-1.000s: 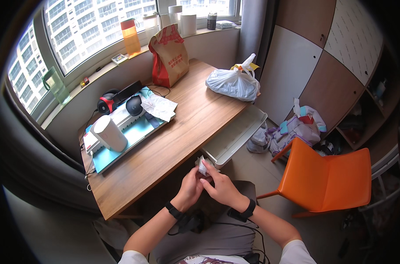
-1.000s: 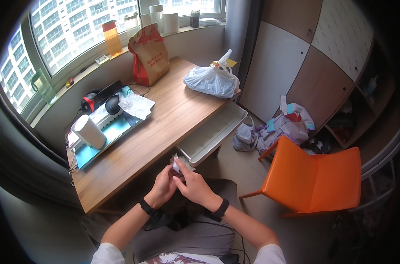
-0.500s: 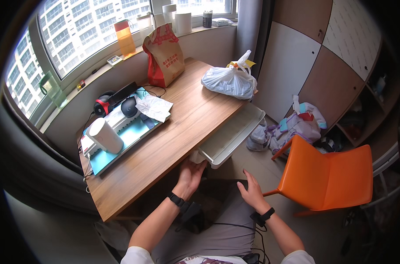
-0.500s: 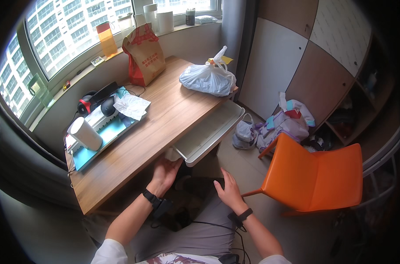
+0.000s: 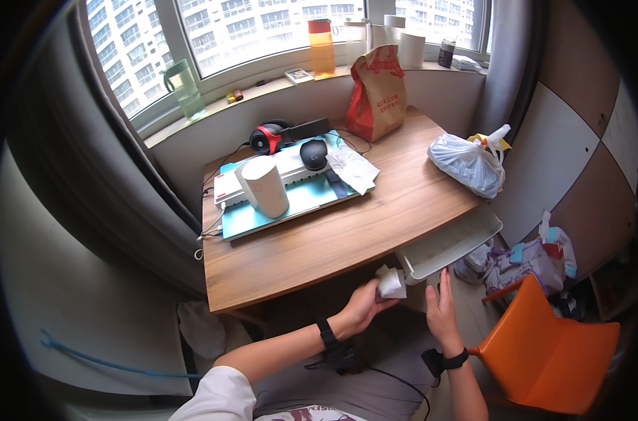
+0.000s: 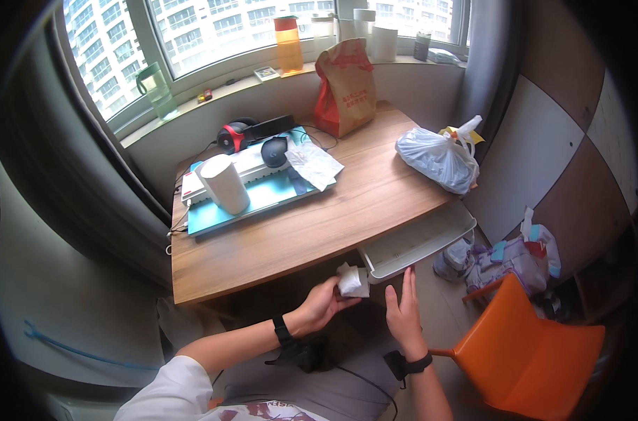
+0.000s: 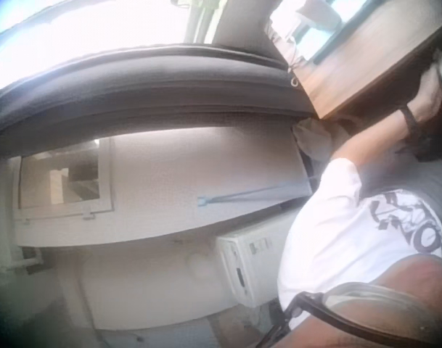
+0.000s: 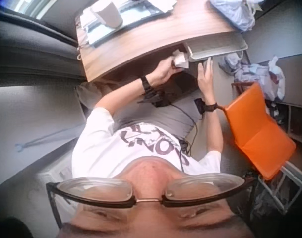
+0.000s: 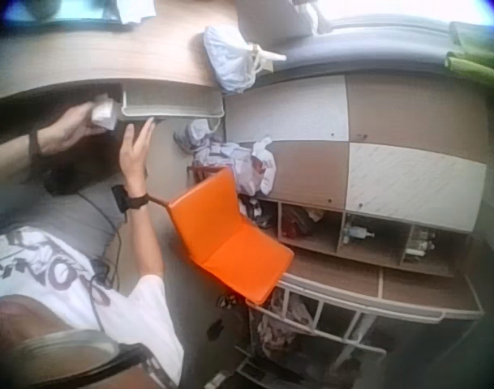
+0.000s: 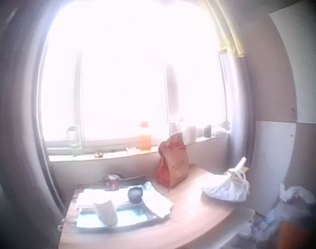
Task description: Cleaning a wooden desk using a white tissue or paper towel and organizing items.
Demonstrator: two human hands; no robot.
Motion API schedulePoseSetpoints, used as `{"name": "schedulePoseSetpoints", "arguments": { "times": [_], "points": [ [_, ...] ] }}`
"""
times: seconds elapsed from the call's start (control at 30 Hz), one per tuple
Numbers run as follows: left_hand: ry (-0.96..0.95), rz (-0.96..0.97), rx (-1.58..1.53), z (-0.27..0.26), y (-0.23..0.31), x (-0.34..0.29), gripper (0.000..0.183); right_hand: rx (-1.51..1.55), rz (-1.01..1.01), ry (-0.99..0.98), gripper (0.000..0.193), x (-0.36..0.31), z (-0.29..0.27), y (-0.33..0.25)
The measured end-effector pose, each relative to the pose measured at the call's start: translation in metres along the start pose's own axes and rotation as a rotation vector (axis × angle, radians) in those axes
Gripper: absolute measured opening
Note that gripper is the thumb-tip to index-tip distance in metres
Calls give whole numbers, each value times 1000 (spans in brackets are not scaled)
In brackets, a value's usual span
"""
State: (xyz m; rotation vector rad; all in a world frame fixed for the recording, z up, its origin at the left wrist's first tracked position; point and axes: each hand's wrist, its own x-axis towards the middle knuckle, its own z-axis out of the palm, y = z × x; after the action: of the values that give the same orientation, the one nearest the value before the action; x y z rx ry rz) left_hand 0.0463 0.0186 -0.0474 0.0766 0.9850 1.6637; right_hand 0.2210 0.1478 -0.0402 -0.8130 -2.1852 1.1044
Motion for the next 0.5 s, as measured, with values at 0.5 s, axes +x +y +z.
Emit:
{"name": "schedulePoseSetpoints", "arguments": {
  "times": [0.5],
  "points": [
    [-87,1135,1170,102,150,-3,43,137,28,-132,54,67,-17,-24]
  ]
}}
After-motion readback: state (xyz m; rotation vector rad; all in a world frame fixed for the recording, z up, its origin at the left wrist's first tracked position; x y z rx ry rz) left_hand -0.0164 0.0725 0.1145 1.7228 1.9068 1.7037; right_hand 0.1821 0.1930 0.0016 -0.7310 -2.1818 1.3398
